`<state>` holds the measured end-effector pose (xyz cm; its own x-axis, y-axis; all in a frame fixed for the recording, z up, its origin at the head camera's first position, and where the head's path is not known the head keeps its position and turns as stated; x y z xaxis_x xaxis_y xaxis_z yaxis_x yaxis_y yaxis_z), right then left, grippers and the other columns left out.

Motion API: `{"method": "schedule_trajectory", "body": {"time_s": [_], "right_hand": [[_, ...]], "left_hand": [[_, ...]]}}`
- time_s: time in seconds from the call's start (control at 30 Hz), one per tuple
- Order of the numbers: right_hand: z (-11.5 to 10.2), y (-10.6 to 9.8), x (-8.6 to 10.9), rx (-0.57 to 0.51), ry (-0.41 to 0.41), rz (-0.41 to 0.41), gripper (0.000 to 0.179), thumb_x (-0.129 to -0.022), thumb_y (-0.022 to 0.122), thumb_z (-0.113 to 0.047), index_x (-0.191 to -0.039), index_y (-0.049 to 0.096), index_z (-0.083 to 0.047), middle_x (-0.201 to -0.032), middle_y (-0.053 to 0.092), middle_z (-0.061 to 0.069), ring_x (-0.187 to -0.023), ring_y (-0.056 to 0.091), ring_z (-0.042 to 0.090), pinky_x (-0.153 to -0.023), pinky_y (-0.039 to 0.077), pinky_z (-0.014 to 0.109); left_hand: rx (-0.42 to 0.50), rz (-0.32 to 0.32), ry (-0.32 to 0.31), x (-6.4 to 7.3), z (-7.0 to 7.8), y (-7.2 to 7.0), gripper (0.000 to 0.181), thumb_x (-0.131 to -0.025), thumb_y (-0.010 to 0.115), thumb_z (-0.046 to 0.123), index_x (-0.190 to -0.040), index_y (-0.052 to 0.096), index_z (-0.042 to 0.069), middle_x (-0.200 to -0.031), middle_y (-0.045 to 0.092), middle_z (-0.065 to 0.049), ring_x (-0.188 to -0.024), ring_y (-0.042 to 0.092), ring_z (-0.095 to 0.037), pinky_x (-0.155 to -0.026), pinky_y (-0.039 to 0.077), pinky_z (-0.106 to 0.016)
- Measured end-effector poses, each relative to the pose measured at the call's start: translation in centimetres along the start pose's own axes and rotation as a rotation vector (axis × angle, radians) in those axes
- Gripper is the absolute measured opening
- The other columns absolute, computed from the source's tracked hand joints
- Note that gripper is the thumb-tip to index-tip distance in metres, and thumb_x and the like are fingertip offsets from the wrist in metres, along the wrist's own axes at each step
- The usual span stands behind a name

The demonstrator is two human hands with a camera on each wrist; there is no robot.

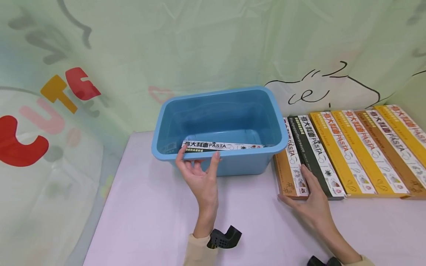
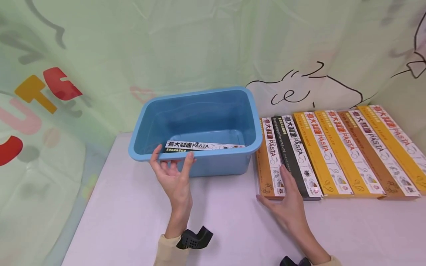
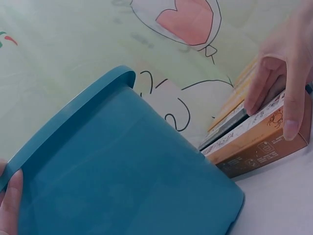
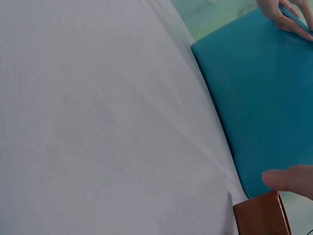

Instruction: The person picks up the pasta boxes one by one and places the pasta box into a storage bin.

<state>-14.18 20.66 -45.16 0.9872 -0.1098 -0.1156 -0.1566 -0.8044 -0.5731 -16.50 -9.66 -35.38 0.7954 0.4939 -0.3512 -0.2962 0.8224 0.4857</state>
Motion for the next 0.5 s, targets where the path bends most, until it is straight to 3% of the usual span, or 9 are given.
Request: {"method": "schedule_trajectory", "body": {"time_s": [0.27, 0.5], "right_hand": [[0.1, 0.9, -0.5, 0.008, 0.018, -0.008, 0.126, -0.073, 0.095, -0.019, -0.164, 0.012, 0.006, -0.166, 0.016, 0.036, -0.151, 0.018, 0.058, -0.123, 0.018, 0.071], [0.4, 1.4, -0.8, 0.026, 0.116, -0.019, 0.138, -0.070, 0.098, -0.031, -0.165, 0.005, 0.002, -0.166, 0.013, 0.037, -0.151, 0.017, 0.058, -0.120, 0.020, 0.075]], "left_hand": [[0.001, 0.003, -0.002, 0.0, 0.0, 0.0, 0.078, -0.087, 0.075, -0.011, -0.149, 0.031, 0.002, -0.147, 0.041, -0.023, -0.115, 0.056, -0.041, -0.084, 0.066, -0.042], [0.006, -0.001, 0.001, 0.0, 0.2, 0.1, 0.077, -0.086, 0.076, -0.010, -0.148, 0.032, 0.005, -0.145, 0.044, -0.019, -0.112, 0.057, -0.039, -0.083, 0.066, -0.042]]}}
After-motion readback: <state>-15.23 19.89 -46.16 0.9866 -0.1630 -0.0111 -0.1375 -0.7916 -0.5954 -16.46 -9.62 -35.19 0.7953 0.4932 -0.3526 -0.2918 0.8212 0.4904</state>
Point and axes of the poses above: each hand's wrist, its own x-axis away from the middle knuckle, its own y-axis out of the palm, z = x × y, the point moved 9 cm from there along -x, towards the middle knuckle
